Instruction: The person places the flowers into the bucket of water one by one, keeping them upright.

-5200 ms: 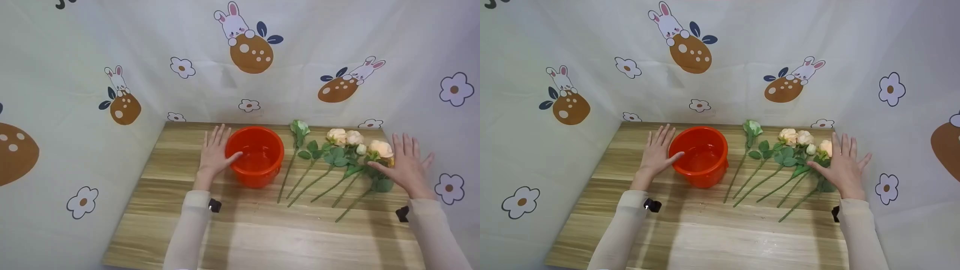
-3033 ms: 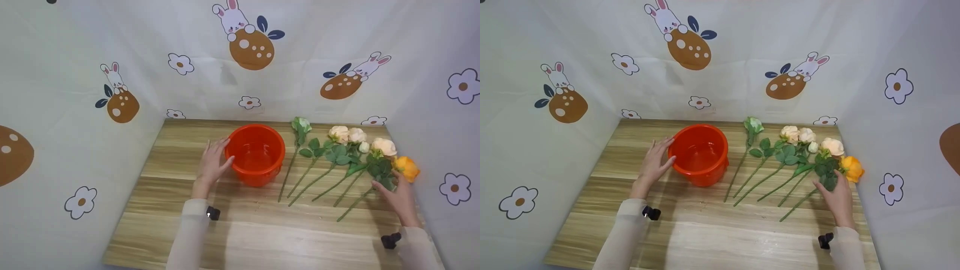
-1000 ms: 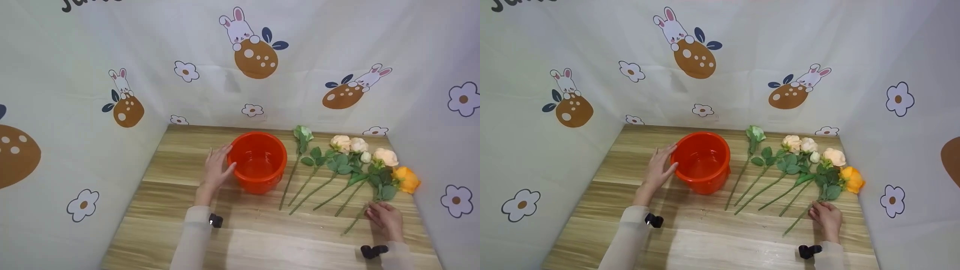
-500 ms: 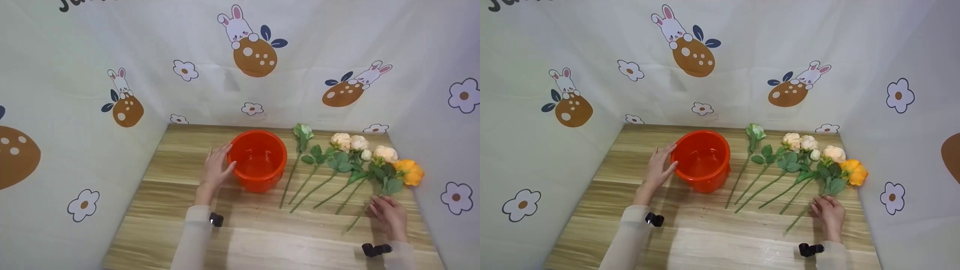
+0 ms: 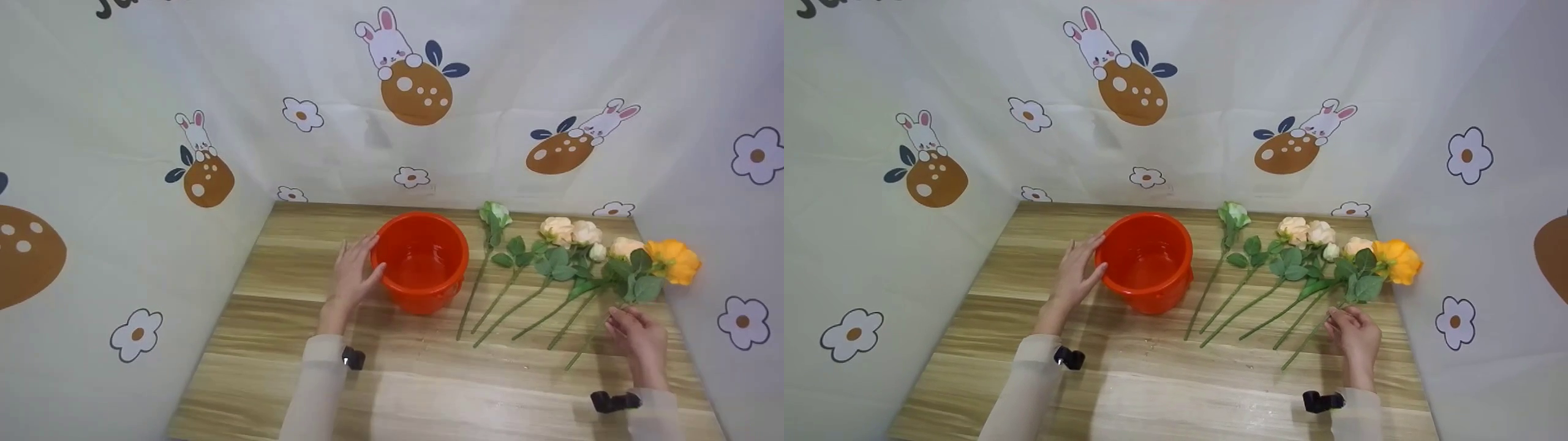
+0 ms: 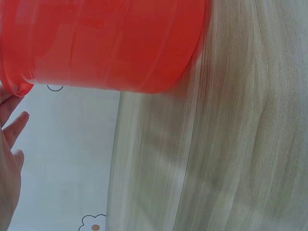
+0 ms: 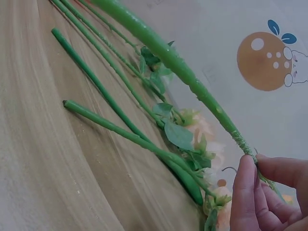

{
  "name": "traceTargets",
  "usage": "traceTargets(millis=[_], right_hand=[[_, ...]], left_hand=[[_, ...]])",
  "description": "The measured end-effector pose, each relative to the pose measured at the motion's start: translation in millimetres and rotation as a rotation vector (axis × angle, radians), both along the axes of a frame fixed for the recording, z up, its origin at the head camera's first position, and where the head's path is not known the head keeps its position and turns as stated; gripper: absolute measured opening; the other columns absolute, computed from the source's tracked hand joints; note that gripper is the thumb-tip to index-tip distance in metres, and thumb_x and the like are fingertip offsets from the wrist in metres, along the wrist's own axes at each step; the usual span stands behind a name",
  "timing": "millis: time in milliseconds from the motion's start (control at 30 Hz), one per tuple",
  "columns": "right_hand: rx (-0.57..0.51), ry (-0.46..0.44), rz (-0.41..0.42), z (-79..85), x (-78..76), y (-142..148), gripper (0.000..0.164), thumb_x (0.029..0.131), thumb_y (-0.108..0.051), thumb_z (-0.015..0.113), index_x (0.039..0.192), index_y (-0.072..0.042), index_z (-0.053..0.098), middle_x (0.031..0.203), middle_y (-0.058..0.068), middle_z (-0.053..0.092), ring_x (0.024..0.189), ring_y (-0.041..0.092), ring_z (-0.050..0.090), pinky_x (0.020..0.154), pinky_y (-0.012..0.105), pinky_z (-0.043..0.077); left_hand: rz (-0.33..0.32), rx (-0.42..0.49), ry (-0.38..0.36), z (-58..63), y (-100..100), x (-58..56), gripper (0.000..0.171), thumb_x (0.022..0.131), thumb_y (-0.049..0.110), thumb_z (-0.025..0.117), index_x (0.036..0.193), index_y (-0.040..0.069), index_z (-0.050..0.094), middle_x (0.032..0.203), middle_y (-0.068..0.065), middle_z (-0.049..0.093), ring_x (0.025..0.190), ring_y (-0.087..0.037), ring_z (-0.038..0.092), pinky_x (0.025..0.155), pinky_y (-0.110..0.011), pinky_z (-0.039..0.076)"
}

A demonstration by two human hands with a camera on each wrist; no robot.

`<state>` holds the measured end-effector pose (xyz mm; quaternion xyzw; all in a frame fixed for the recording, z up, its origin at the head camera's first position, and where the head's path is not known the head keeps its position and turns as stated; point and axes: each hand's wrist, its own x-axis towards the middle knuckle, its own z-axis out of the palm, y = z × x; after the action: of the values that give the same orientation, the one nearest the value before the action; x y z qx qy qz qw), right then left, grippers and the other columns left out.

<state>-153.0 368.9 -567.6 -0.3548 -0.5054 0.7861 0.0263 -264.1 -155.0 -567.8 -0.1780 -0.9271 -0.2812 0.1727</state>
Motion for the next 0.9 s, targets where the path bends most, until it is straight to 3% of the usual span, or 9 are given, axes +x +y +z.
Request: traceTargets(millis=[367, 533, 733, 900], right_hand=[[-0.019, 0.109, 0.034, 18.0, -12.5, -7.6, 0.02, 0.088, -0.001, 0.071, 0.097, -0.013, 0.057, 0.075, -0.004, 0.07, 0.068, 0.008, 0.07, 0.066, 0.021, 0.061], [0.041, 0.164, 0.052, 26.0, -20.4, -13.9, 0.019, 0.088, -0.001, 0.072, 0.097, -0.011, 0.058, 0.076, -0.003, 0.069, 0.068, 0.008, 0.07, 0.066, 0.021, 0.062], [0.104, 0.187, 0.086, 36.3, -29.3, -23.5, 0.017, 0.09, -0.002, 0.07, 0.097, -0.01, 0.058, 0.075, -0.005, 0.068, 0.068, 0.007, 0.069, 0.066, 0.02, 0.061], [0.076, 0.24, 0.101, 44.5, -37.6, -31.6, 0.016, 0.089, 0.001, 0.069, 0.094, -0.009, 0.057, 0.071, -0.002, 0.069, 0.065, 0.009, 0.07, 0.063, 0.021, 0.061]], left_hand=[[0.009, -0.005, -0.041, -1.3, -0.4, -0.1, 0.06, 0.095, 0.042, 0.056, 0.149, 0.015, 0.047, 0.155, -0.003, 0.047, 0.145, -0.028, 0.041, 0.126, -0.057, 0.016], [0.008, -0.003, -0.057, 1.0, -0.3, -0.7, 0.061, 0.095, 0.042, 0.057, 0.149, 0.016, 0.046, 0.155, -0.005, 0.047, 0.145, -0.029, 0.041, 0.127, -0.056, 0.014], [0.002, 0.064, -0.071, -1.5, -1.1, -3.3, 0.061, 0.093, 0.04, 0.062, 0.148, 0.017, 0.048, 0.154, -0.005, 0.048, 0.146, -0.03, 0.041, 0.127, -0.055, 0.013], [-0.012, 0.165, -0.082, -6.2, -2.0, -5.4, 0.062, 0.091, 0.037, 0.067, 0.147, 0.016, 0.051, 0.152, -0.005, 0.051, 0.145, -0.03, 0.042, 0.126, -0.056, 0.015]])
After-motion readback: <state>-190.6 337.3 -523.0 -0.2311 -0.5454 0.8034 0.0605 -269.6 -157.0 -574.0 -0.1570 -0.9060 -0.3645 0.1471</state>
